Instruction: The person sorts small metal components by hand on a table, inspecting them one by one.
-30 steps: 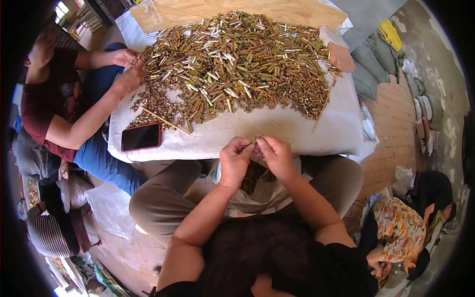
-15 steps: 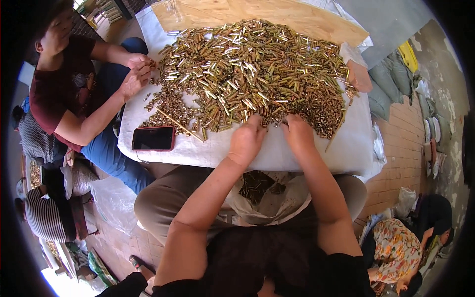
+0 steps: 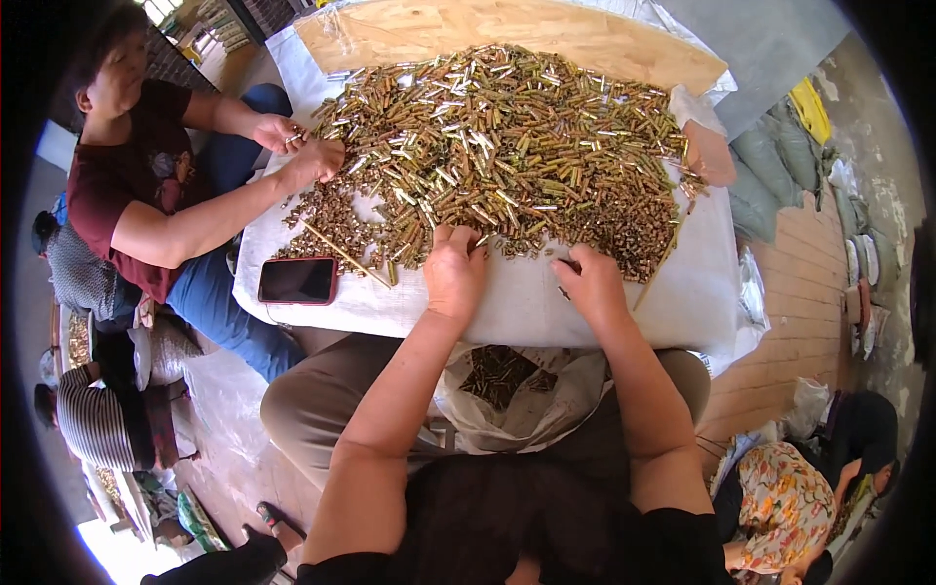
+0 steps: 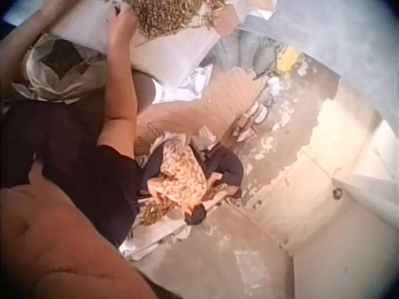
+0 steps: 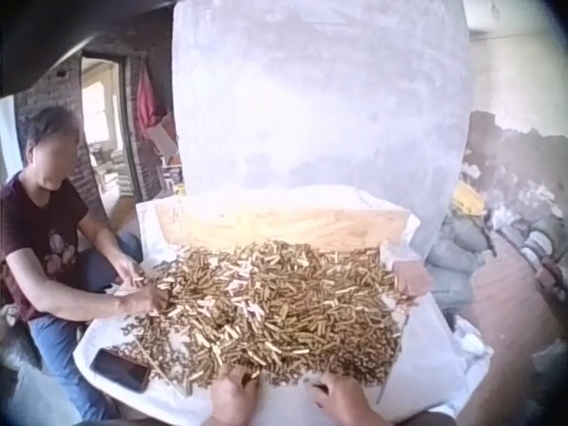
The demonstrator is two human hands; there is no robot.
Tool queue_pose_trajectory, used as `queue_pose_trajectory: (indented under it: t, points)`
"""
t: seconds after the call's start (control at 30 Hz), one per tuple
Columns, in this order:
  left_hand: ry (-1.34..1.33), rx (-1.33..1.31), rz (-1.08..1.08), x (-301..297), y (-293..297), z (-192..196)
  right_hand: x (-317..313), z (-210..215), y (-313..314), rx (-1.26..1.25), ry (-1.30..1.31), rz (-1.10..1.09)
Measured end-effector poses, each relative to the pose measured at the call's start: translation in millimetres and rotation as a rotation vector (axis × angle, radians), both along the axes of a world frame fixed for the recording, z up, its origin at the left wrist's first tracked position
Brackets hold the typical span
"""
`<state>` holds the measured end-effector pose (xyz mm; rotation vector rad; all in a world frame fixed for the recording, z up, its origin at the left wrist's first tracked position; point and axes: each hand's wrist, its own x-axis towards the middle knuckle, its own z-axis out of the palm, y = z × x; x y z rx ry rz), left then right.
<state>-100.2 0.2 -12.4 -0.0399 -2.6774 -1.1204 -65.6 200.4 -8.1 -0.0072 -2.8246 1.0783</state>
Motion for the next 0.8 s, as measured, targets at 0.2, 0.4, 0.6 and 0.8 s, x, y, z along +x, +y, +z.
queue_pose_trajectory:
  t: [0.2,0.4,0.6,0.8]
  points:
    - [-0.077,0.195,-0.11,27.7,6.8,4.6,-2.7,19.8,1.3,-0.67,-0.279,-0.041]
    - [-0.339,0.692,-0.3,55.5,29.7,22.2,12.8,42.5,-10.5,-1.025,-0.311,0.011]
    - [-0.369,0.848,-0.353,68.5,36.6,27.6,20.1,44.8,0.3,-1.036,-0.37,0.124]
    - [-0.34,0.842,-0.345,71.7,37.4,24.7,24.7,51.2,-3.6,-1.024,-0.388,0.034]
